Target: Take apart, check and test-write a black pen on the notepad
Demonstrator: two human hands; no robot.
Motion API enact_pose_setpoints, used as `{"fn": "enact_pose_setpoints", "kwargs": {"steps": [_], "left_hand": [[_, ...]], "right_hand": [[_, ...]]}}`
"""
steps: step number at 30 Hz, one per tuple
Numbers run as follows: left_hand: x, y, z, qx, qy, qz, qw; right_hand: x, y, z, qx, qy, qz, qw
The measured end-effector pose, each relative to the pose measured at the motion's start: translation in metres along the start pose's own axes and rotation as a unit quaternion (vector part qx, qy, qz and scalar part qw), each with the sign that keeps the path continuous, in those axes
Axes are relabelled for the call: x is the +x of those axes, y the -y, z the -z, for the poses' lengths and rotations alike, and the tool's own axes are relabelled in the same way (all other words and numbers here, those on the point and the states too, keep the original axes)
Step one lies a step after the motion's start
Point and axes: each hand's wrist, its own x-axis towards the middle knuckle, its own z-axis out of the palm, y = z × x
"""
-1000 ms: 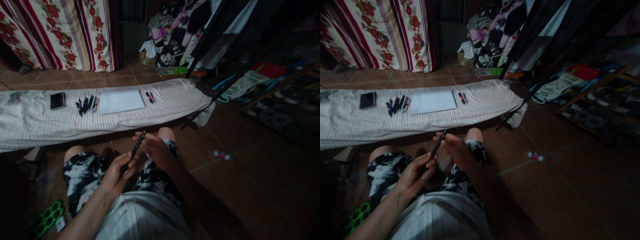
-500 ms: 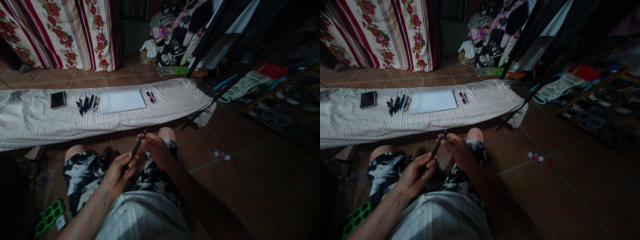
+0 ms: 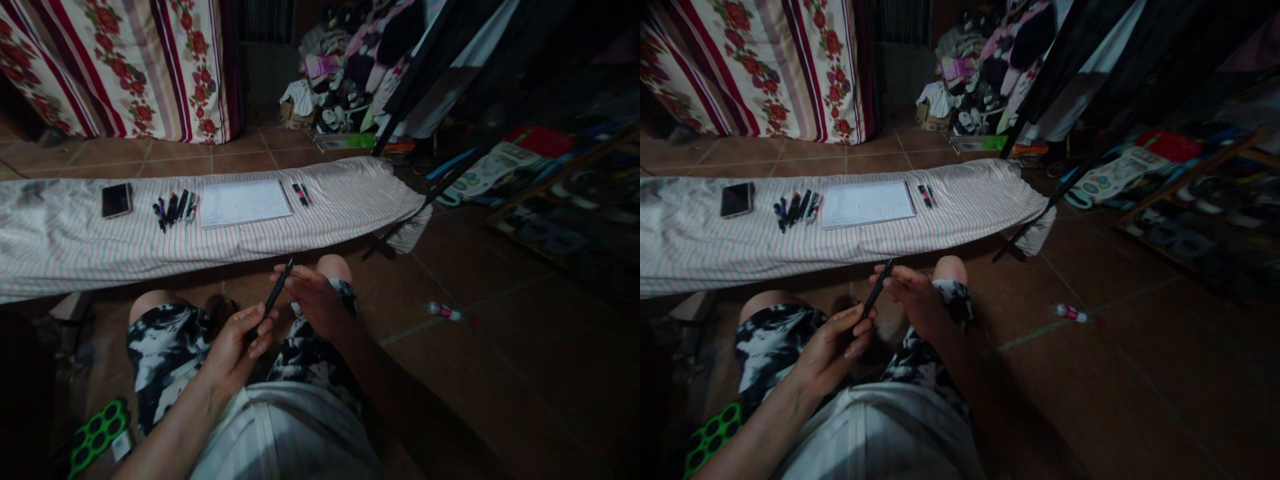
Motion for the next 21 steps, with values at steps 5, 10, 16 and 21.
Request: {"fn": "enact_pose_setpoints", "kwargs": {"steps": [5,10,16,21], "left_hand": [[-0.0001,0.0023,-0.004,0.014,-0.01,-0.005,1.0],[-0.0007,0.0047,-0.0063,0.034,-0.034,-0.02,0.999],[-0.0007,0.0018,-0.006,0.059,-0.033,-0.034,0.997],[-0.0026,-0.0029,-0.0033,0.056,-0.007,-0.02,0.998]], "right_hand": [[-0.0008,-0.0014,-0.007,0.042,-0.047,-0.006,0.998],[-0.004,0.0001,-0.0089,0.024,-0.055,-0.005,0.998],[-0.0065,0.0029,-0.0045,-0.046,-0.022,0.013,0.999],[-0.0053,0.001,-0.0043,0.007,0.006,0.004,1.0]]}}
